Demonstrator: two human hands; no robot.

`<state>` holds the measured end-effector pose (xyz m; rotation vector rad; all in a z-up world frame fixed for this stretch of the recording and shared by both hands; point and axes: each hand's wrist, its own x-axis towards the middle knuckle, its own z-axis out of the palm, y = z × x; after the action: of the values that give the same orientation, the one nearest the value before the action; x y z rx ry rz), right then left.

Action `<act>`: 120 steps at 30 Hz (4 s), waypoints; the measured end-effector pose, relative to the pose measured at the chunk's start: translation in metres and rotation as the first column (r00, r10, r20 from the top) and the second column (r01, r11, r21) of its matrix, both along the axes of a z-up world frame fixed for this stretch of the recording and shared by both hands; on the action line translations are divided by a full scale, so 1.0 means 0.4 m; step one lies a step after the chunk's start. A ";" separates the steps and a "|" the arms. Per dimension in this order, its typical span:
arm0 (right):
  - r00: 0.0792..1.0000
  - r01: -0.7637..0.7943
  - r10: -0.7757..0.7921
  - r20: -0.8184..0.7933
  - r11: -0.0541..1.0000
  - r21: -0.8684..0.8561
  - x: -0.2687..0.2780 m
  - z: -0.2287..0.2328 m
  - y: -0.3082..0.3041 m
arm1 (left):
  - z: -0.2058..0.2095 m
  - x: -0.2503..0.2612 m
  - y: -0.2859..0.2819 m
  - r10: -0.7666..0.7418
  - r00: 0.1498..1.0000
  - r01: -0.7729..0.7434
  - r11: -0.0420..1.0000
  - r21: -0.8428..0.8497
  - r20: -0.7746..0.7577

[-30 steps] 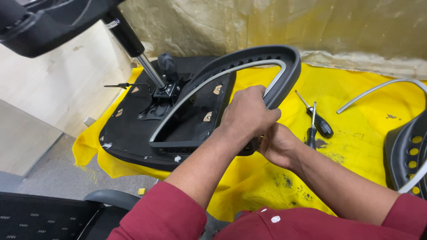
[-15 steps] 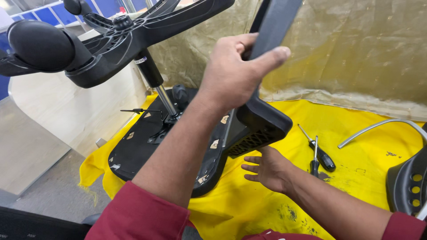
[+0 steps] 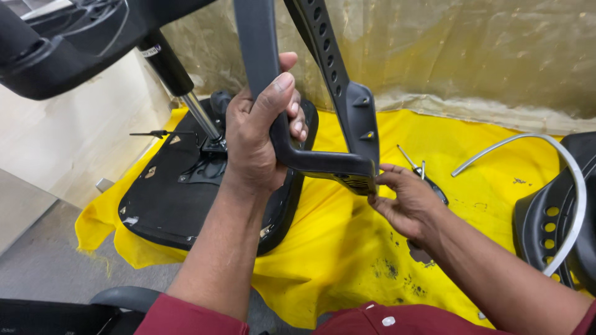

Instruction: The person assembles a black plastic chair frame by inserting a curved metal bar into a channel and securing it with screws using a screwdriver. They then flip the frame and continue fastening screws along the bottom edge.

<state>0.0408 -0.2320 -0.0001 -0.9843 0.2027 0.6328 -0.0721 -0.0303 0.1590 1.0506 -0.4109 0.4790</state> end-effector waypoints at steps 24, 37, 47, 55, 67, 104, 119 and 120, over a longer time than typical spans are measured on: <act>0.843 0.125 -0.009 0.538 0.976 -0.179 0.241 -0.159 0.078 | -0.448 -0.042 0.108 0.199 0.624 -0.446 0.884 -0.136 -0.756; 0.897 -0.100 0.169 0.408 0.978 -0.184 0.211 -0.197 0.032 | -0.480 -0.095 0.069 0.269 0.168 -0.305 0.929 0.210 -0.948; 0.467 0.219 0.702 0.537 0.497 -0.840 0.103 -0.211 0.011 | -0.510 -0.113 0.023 0.376 0.047 -0.212 0.909 0.359 -0.925; 0.260 0.298 0.869 0.421 0.343 -0.891 0.047 -0.244 0.062 | -0.583 -0.118 0.002 0.263 0.124 -0.330 0.920 0.210 -0.957; 0.313 0.268 0.895 0.317 0.237 -0.934 0.053 -0.261 0.056 | -0.597 -0.120 -0.019 0.373 0.320 -0.659 0.748 0.079 -0.871; 0.876 0.089 0.256 0.409 0.747 -0.659 0.144 -0.292 -0.219 | -0.516 -0.069 -0.045 0.499 0.370 -0.624 0.759 0.188 -0.784; 0.831 0.287 0.198 0.519 0.648 -0.706 0.168 -0.324 -0.365 | -0.490 -0.024 0.148 0.517 0.403 -0.725 0.684 0.081 -0.755; 0.832 0.298 0.209 0.513 0.613 -0.732 0.159 -0.314 -0.360 | -0.489 -0.017 0.160 0.506 0.426 -0.718 0.694 0.060 -0.750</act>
<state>0.1044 -0.3760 -0.1257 -2.0045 -0.0350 0.1338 -0.0789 0.0336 -0.0368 1.0045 0.8106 0.7051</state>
